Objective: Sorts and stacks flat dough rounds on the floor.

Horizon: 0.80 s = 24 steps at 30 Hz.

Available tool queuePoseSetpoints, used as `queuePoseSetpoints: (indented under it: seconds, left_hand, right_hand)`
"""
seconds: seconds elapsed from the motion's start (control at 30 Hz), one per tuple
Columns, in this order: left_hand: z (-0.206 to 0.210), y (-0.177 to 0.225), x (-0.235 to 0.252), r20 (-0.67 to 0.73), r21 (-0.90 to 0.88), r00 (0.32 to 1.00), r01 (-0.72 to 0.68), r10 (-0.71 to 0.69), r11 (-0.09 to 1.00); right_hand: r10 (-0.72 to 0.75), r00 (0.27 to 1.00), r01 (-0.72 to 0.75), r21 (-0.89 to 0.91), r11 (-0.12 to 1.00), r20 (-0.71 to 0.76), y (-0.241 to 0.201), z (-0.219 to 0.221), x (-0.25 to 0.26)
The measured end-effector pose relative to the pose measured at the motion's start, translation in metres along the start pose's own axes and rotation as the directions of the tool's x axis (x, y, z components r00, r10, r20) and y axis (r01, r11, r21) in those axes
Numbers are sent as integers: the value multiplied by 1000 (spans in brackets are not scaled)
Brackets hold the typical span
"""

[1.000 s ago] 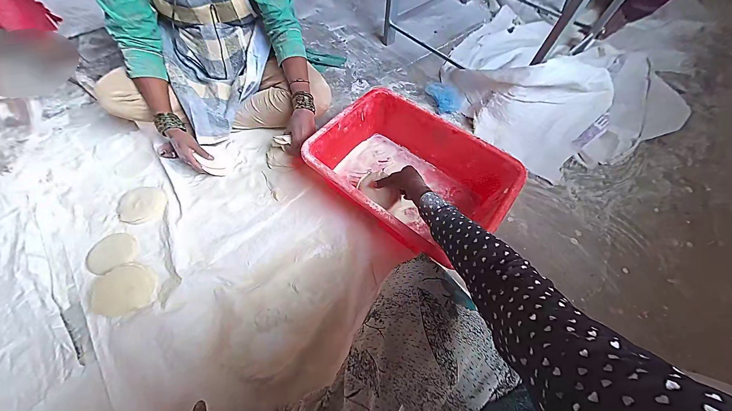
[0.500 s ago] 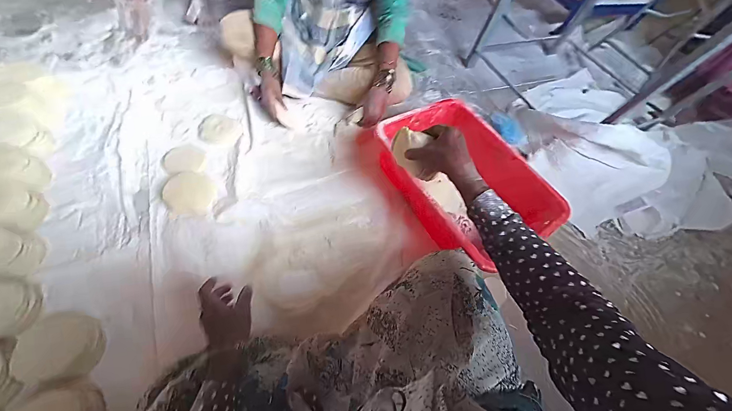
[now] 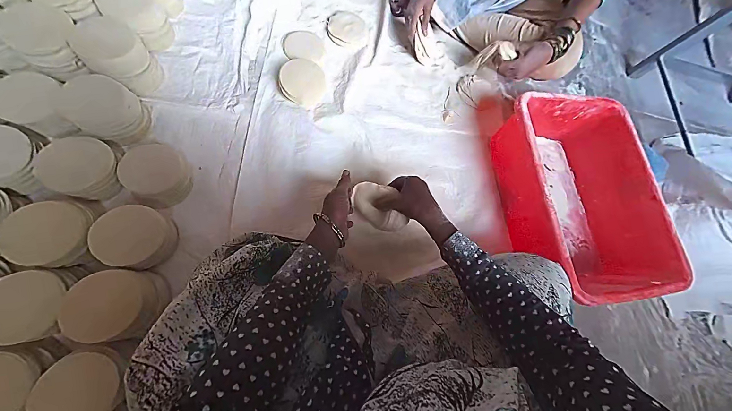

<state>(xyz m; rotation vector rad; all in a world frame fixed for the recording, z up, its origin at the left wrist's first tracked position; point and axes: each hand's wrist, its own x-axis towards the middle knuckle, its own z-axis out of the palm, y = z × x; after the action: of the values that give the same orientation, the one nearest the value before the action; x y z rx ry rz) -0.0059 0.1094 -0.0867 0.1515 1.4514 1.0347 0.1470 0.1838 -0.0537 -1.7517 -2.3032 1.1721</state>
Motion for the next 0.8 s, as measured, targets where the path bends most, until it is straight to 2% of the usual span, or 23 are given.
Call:
queuePoseSetpoints:
  seconds: [0.07,0.13,0.17,0.2,0.27,0.3,0.37,0.5,0.53,0.6,0.7,0.73,0.8]
  left_hand:
    - [5,5,0,-6,-20,1000,13,-13,1000]
    - [3,9,1,-14,-10,1000,-9,8,1000]
    - [0,2,3,-25,8,999,-27,27,1000]
    - [-1,-5,3,-33,12,999,-32,33,999]
    - [-4,-8,7,-52,27,998,-35,37,999]
    - [-5,-6,9,-69,36,997,-29,32,999]
    - [-5,-4,8,-106,24,994,-9,12,1000]
    - [-5,7,-22,-153,14,988,-8,10,1000]
    - [-4,7,-18,-169,30,985,-40,45,999]
    - [-1,-4,-1,-198,64,977,-73,85,995]
    - [-1,0,-1,-218,101,973,-61,82,993]
    - [-2,2,-1,-220,101,971,-71,92,992]
    - [-2,5,-3,-220,103,969,-88,109,991]
  right_hand:
    - [17,998,-10,-133,991,54,-18,-2,-9]
    - [-272,962,263,-195,945,-20,-10,-1,-5]
    - [-264,964,258,-274,927,17,-22,-8,-15]
    - [154,950,-42,-377,925,273,-67,-29,-27]
    - [-58,997,68,-236,969,48,-27,3,-6]
    - [-108,994,106,-179,978,-1,-10,13,14]
    - [-84,996,82,-115,990,-15,0,13,30]
    - [-144,980,166,165,972,-139,16,-3,-9]
    - [-139,981,159,157,975,-134,25,-1,-5]
    - [-122,985,123,1,992,-125,44,18,7]
    - [-170,983,150,-213,965,-75,35,31,11]
    - [-194,976,169,-220,961,-96,33,30,12]
    - [-186,979,176,-106,979,-84,33,18,8]
